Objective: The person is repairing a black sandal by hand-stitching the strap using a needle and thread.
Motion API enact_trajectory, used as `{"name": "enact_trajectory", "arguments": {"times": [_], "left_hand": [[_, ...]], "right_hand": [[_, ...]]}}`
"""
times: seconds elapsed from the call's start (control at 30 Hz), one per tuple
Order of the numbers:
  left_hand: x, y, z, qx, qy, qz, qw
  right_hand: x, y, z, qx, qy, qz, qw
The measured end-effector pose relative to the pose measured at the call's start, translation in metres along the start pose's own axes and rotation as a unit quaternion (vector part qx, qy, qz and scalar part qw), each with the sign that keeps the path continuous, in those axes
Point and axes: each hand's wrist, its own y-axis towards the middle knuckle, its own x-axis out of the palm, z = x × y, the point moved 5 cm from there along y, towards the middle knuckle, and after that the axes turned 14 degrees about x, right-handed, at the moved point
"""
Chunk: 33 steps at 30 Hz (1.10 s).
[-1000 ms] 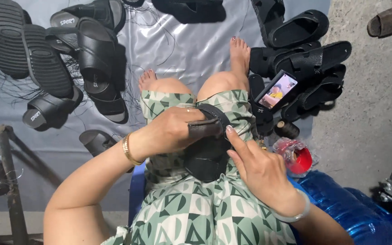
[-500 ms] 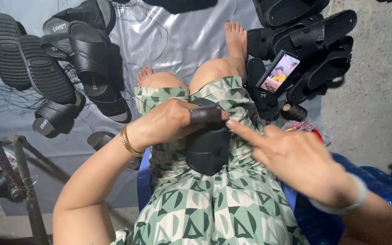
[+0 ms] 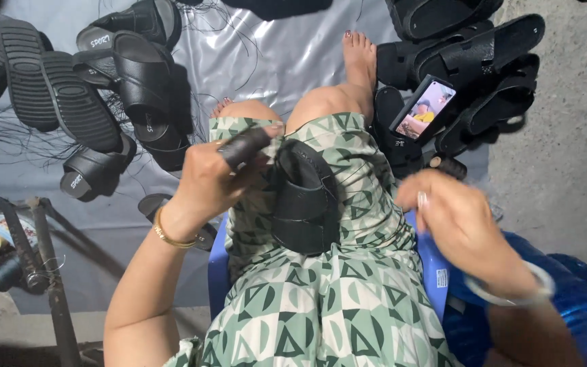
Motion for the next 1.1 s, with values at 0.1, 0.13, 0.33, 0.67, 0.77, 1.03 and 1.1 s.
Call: {"name": "enact_trajectory", "arguments": {"times": [0.1,0.13,0.33,0.67,0.77,1.03,1.1], "left_hand": [[-0.009,-0.002,0.003,-0.056,-0.002,0.042,0.998],[-0.006,-0.005,0.005,-0.061,0.020,0.036,0.997],[0.005,-0.026,0.002,-0.058,0.047,0.038,0.996],[-0.039,-0.030,-0.030,-0.136,0.110,0.184,0.967],[-0.053,-0.028,-0.044,-0.219,-0.052,0.234,0.946],[-0.013,-0.011,-0.074,-0.226,-0.696,0.359,0.579],[-0.018,-0.001,-0.077,-0.233,-0.690,0.354,0.586]], "right_hand": [[0.007,0.021,0.018,0.085,-0.098,0.171,0.977],[0.019,0.027,0.014,0.051,-0.076,0.153,0.984],[0.031,0.028,0.001,-0.087,-0.340,0.257,0.900],[-0.082,0.010,0.023,0.004,0.162,0.476,0.864],[-0.148,0.016,0.124,0.249,0.332,0.461,0.784],[0.011,0.056,-0.004,-0.060,-0.035,0.096,0.993],[0.019,0.060,-0.010,-0.109,-0.094,0.061,0.988]]}}
